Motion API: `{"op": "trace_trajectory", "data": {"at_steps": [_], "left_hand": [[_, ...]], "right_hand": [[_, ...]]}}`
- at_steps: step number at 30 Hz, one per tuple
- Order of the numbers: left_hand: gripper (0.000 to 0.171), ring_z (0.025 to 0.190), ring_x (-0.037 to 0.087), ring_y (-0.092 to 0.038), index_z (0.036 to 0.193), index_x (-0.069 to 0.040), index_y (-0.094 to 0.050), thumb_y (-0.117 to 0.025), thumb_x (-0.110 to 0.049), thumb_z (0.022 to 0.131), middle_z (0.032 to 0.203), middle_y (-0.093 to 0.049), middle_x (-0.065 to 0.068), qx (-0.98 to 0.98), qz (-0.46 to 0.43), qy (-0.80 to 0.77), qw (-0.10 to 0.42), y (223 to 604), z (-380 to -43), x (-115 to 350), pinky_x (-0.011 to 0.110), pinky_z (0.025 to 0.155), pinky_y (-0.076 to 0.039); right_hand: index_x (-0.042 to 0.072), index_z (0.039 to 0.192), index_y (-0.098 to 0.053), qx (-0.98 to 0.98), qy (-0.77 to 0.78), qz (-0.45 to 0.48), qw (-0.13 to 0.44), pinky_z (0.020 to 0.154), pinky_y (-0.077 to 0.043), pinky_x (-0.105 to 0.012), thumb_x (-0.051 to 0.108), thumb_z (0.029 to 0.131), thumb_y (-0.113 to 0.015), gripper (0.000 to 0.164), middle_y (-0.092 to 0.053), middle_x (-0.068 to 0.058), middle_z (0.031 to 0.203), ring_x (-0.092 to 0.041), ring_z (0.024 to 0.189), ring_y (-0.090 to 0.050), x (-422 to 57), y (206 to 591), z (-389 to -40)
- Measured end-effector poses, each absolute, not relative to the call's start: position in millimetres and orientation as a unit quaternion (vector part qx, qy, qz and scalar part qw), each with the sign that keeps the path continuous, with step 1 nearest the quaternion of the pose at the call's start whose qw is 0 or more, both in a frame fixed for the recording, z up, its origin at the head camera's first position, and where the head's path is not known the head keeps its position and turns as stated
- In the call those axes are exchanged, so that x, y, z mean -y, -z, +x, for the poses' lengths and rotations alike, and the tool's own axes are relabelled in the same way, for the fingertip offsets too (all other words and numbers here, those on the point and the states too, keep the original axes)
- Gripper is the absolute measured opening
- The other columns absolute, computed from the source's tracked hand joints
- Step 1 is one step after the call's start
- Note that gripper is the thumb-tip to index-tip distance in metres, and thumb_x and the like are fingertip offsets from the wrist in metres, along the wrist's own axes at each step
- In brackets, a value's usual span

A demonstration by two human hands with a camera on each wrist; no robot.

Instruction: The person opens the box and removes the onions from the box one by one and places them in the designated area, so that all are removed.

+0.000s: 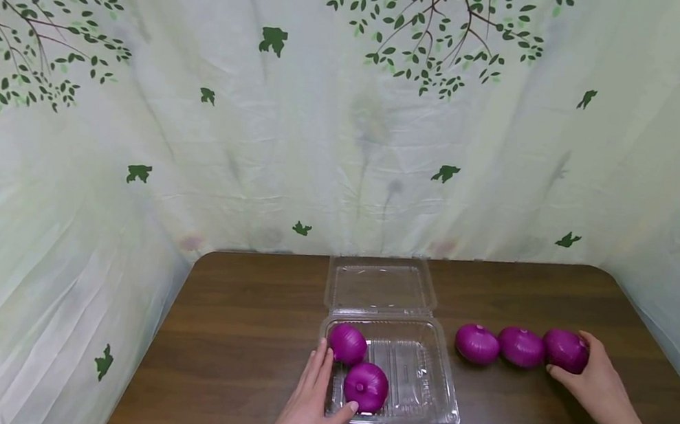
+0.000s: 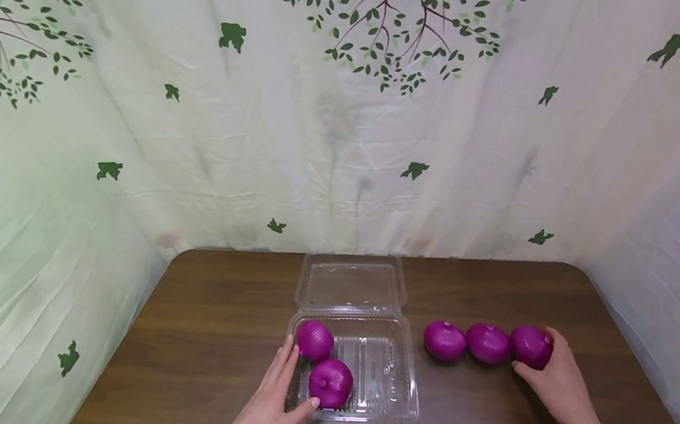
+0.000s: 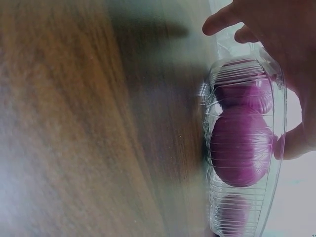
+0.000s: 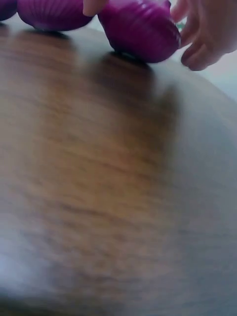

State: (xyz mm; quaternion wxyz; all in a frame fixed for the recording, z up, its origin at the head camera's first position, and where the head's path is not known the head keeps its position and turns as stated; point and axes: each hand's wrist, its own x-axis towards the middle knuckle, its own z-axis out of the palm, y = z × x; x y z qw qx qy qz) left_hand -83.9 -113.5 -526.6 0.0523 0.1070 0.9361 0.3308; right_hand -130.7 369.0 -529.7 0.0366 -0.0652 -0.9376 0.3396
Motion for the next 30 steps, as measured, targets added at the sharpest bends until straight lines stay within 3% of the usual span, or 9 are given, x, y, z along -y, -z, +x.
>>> {"op": "trace_trajectory", "data": {"at_steps": [6, 10, 13, 18, 25, 30], "left_hand": [[0.099, 0.148, 0.034, -0.009, 0.157, -0.007, -0.018, -0.061, -0.061, 0.087, 0.165, 0.001, 0.001, -0.936, 0.114, -0.330, 0.045, 527, -82, 114, 0.062, 0.109, -0.026], [0.099, 0.148, 0.034, -0.008, 0.158, -0.008, -0.017, -0.061, -0.062, 0.087, 0.165, 0.001, 0.000, -0.936, 0.111, -0.331, 0.050, 527, -83, 114, 0.064, 0.108, -0.026], [0.099, 0.148, 0.034, -0.008, 0.158, -0.008, -0.017, -0.061, -0.063, 0.087, 0.165, 0.001, 0.000, -0.936, 0.109, -0.330, 0.050, 528, -83, 114, 0.064, 0.108, -0.026], [0.099, 0.148, 0.034, -0.008, 0.158, -0.009, -0.016, -0.060, -0.063, 0.087, 0.165, 0.001, 0.000, -0.937, 0.110, -0.328, 0.047, 528, -83, 114, 0.063, 0.108, -0.026], [0.100, 0.149, 0.034, -0.007, 0.158, -0.010, -0.016, -0.059, -0.064, 0.087, 0.165, 0.001, -0.001, -0.936, 0.109, -0.330, 0.050, 527, -83, 113, 0.064, 0.108, -0.026], [0.099, 0.149, 0.032, -0.008, 0.158, -0.010, -0.015, -0.060, -0.063, 0.087, 0.165, 0.002, -0.001, -0.935, 0.108, -0.333, 0.053, 528, -83, 113, 0.062, 0.109, -0.026]], "right_hand": [[-0.019, 0.136, -0.033, 0.936, -0.322, -0.017, 0.142, 0.077, -0.043, -0.066, 0.015, 0.077, -0.082, 0.084, -0.045, -0.041, 0.122, -0.056, 0.104, -0.047, -351, 526, -123], [-0.014, 0.136, -0.038, 0.927, -0.317, 0.019, 0.199, 0.097, -0.029, -0.070, 0.007, 0.073, -0.082, 0.079, -0.042, -0.039, 0.131, -0.058, 0.117, -0.038, -332, 522, -117], [-0.011, 0.138, -0.039, 0.922, -0.314, 0.036, 0.223, 0.111, -0.014, -0.064, 0.005, 0.073, -0.081, 0.079, -0.039, -0.038, 0.137, -0.057, 0.128, -0.030, -318, 519, -113], [-0.008, 0.136, -0.045, 0.914, -0.297, 0.073, 0.266, 0.116, -0.013, -0.053, 0.005, 0.068, -0.082, 0.079, -0.043, -0.034, 0.137, -0.053, 0.130, -0.033, -296, 517, -109], [-0.004, 0.134, -0.051, 0.904, -0.290, 0.121, 0.290, 0.117, -0.017, -0.046, 0.008, 0.068, -0.079, 0.073, -0.046, -0.027, 0.139, -0.049, 0.130, -0.035, -268, 517, -106], [-0.002, 0.134, -0.053, 0.899, -0.306, 0.143, 0.277, 0.116, -0.016, -0.028, 0.007, 0.070, -0.078, 0.069, -0.047, -0.022, 0.141, -0.047, 0.127, -0.039, -246, 517, -102]]}}
